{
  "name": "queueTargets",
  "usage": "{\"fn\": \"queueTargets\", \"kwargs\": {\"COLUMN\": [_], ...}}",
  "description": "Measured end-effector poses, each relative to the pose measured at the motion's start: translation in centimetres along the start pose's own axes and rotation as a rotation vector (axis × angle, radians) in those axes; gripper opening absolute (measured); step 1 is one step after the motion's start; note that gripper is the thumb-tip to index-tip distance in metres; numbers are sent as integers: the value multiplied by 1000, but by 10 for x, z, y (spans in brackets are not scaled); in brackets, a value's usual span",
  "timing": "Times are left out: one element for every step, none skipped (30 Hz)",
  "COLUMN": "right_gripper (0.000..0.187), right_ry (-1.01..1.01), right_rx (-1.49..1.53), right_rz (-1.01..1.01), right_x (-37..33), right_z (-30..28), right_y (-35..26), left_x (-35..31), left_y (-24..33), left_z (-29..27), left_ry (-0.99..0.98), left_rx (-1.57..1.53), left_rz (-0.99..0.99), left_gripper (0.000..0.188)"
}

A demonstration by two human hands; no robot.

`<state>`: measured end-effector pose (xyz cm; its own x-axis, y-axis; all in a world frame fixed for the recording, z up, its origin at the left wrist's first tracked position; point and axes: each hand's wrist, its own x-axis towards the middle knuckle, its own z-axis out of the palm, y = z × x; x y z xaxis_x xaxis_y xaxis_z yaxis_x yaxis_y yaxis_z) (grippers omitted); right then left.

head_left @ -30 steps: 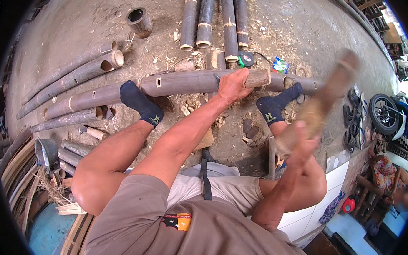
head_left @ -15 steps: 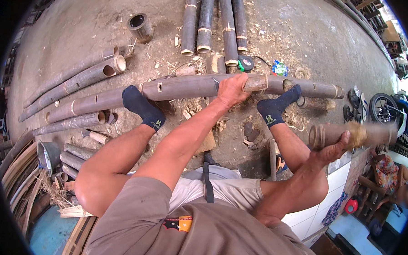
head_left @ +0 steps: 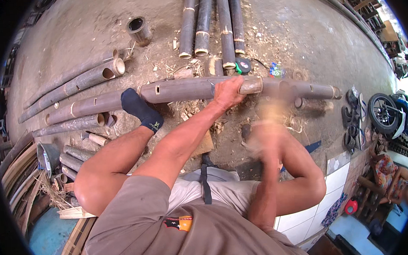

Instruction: The person sits on the floor and uses a wooden mallet to drive smaller bamboo plugs into pre-cut slots on larger bamboo poles. They repeatedly pick up plugs, align them with the slots, and hammer them in, occasionally measuring the poles with a tape measure.

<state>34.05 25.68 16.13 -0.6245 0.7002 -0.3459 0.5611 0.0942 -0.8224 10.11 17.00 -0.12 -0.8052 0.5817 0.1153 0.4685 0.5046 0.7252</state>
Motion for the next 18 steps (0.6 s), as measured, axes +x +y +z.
{"fn": "queueTargets", "kwargs": {"right_gripper": [41, 42, 42, 42, 43, 43, 44, 44, 45, 45, 45, 46, 46, 47, 48, 52, 51, 51], "right_ry": [-33, -64, -59, -41, -24, -19, -13, -21, -40, -71, -103, -114, -115, -83, -61, -41, -32, -17], "right_rx": [-68, -69, -31, -12, 17, 43, 68, 75, 67, 34, 10, -20, -6, 29, 33, 31, 39, 55], "right_rz": [-1, -14, -11, 5, -5, -11, -12, -11, -8, -10, -21, -29, -43, -26, -37, -35, -38, -40], "right_x": [8, 20, 30, 36, 42, 40, 32, 25, 20, 20, 24, 30, 41, 40, 52, 53, 55, 52], "right_z": [28, 47, 41, 34, 22, 13, 4, 2, 10, 25, 40, 56, 55, 43, 35, 27, 22, 15], "right_y": [12, 19, 19, 15, 5, -2, -6, -5, 1, 9, 19, 27, 30, 29, 23, 9, 8, 7], "left_x": [-12, -8, -2, -17, -10, -6, -5, -4, -3, -2, 3, -3, 4, -1, -5, -10, -10, -10], "left_y": [2, -9, -19, -20, -18, -16, -15, -13, -13, -10, -12, -11, -14, -17, -19, -19, -22, -27], "left_z": [7, 4, 2, 4, 1, -2, 0, 3, 5, 7, 3, 5, 1, 0, -1, 0, 2, 8], "left_ry": [-27, -15, -3, -21, -6, 9, 21, 32, 45, 35, 32, 10, 22, 17, 15, 63, 123, 144], "left_rx": [-7, 14, 34, 25, 18, 12, 11, 10, 9, 26, 47, 64, 59, 58, 57, 11, -18, -59], "left_rz": [31, 56, 80, 58, 52, 46, 59, 71, 82, 79, 79, 76, 81, 74, 64, 79, 85, 108], "left_gripper": [37, 37, 38, 38, 38, 38, 38, 38, 37, 38, 38, 38, 38, 38, 39, 40, 40, 42]}}
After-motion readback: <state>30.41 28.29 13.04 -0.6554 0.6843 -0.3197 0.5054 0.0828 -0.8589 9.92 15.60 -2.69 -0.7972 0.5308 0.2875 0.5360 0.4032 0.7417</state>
